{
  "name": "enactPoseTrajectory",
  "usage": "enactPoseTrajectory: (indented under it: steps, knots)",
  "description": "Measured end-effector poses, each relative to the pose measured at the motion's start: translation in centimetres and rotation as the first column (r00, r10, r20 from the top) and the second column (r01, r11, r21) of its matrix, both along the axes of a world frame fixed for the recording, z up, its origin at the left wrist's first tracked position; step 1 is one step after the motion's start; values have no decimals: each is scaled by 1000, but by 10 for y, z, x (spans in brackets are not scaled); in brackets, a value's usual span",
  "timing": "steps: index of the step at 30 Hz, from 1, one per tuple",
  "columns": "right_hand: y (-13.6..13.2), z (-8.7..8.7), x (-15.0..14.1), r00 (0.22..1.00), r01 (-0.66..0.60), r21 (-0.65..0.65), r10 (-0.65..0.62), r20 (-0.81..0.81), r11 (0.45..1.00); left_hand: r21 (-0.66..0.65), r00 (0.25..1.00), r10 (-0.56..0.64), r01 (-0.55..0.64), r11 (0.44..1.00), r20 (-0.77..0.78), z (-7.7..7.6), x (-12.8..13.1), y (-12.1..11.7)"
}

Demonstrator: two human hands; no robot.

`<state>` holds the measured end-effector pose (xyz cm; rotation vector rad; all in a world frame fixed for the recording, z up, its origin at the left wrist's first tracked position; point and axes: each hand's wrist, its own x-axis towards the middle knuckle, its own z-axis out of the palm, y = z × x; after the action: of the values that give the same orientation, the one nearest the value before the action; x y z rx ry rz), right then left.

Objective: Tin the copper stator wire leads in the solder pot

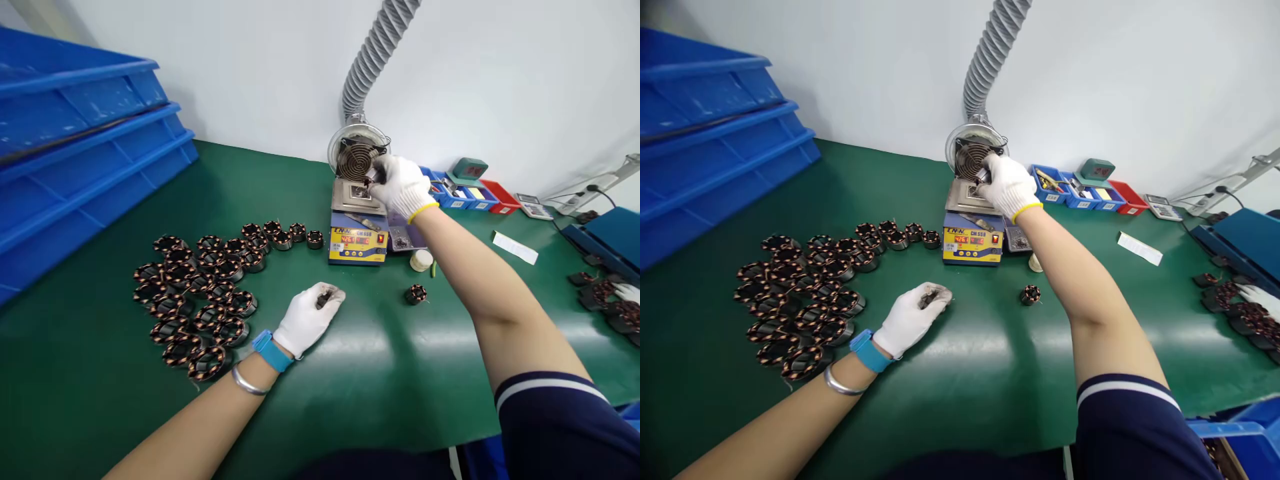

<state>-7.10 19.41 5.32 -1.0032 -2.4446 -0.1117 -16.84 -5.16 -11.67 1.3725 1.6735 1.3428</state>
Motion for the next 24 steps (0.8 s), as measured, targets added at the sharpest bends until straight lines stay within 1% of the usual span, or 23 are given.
enactPoseTrajectory:
  steps: [1,3,5,8,12,15,20,22,24]
  knots:
    - [8,7,-9,996,37,35,-39,79,999,-3,1000,-2,2,1000,-3,1,-1,0]
    - [17,15,-24,973,75,86,-92,212,993,-9,1000,-8,8,1000,-10,2,-3,-1]
    - [21,15,-35,948,79,108,-108,298,991,-15,1000,-11,11,1000,-14,2,-3,-2]
    - [23,10,-45,928,67,107,-101,358,992,-22,1000,-20,19,1000,-13,2,-3,-2]
    - [23,3,-50,914,73,99,-106,391,992,-30,999,-32,32,999,-11,2,-2,-1]
    - [21,2,-51,912,79,88,-107,395,993,-33,999,-35,34,999,-22,4,-2,-1]
    - [18,11,-49,924,78,74,-100,369,994,-38,999,-31,31,999,-19,4,-3,0]
    - [13,17,-45,940,81,72,-100,328,994,-38,1000,-10,11,999,15,3,-2,0]
    - [3,21,-37,965,79,52,-89,245,996,-31,996,35,-33,999,85,1,-2,1]
